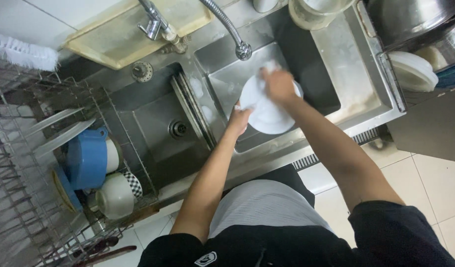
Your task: The person washes several white plates and bowls in a double-basin stainless steel sink using a blue sponge and soapy water. They scrub each item, rinse it under running water, and place it in the left sink basin. The person repeats this process for multiple items throughout the clip.
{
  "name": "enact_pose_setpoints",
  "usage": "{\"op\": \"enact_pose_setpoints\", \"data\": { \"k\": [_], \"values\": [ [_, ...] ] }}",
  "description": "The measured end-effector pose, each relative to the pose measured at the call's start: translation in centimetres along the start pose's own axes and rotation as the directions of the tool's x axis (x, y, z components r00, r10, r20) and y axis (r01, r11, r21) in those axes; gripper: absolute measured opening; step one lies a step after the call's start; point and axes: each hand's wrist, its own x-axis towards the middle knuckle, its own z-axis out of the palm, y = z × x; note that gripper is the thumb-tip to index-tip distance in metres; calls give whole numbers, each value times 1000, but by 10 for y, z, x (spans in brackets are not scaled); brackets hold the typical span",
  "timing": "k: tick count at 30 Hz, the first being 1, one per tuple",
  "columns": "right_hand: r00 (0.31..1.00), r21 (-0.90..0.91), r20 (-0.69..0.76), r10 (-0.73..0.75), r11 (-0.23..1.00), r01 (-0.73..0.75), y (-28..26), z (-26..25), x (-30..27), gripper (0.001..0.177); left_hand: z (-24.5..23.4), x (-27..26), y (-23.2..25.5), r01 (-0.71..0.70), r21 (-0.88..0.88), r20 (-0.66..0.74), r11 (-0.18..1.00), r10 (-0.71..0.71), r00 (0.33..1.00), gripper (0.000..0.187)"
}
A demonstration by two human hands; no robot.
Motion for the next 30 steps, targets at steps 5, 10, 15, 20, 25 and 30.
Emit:
{"op": "enact_pose_setpoints", "data": {
  "k": [5,10,15,20,25,30],
  "values": [
    [994,271,67,-81,961,60,-43,-46,-43,38,-9,16,-10,-83,-31,-123,996,79,989,61],
    [999,0,47,19,1000,-19,3,-19,-52,41,-8,-5,9,-98,-51,-178,994,88,980,66],
    [966,96,33,-258,963,254,-20,-22,-57,44,-3,23,-17,-91,-25,-137,996,87,987,64],
    [967,208,79,240,945,-252,-21,-51,-9,55,-6,26,-28,-54,100,-21,994,56,998,54],
    [998,735,56,-28,677,-22,-49,-82,-41,60,-22,64,-64,-124,98,-57,987,130,990,50],
    [938,796,-124,323,597,-100,-12,-87,-45,42,-11,27,-11,-27,35,-119,999,31,992,71]
  ]
}}
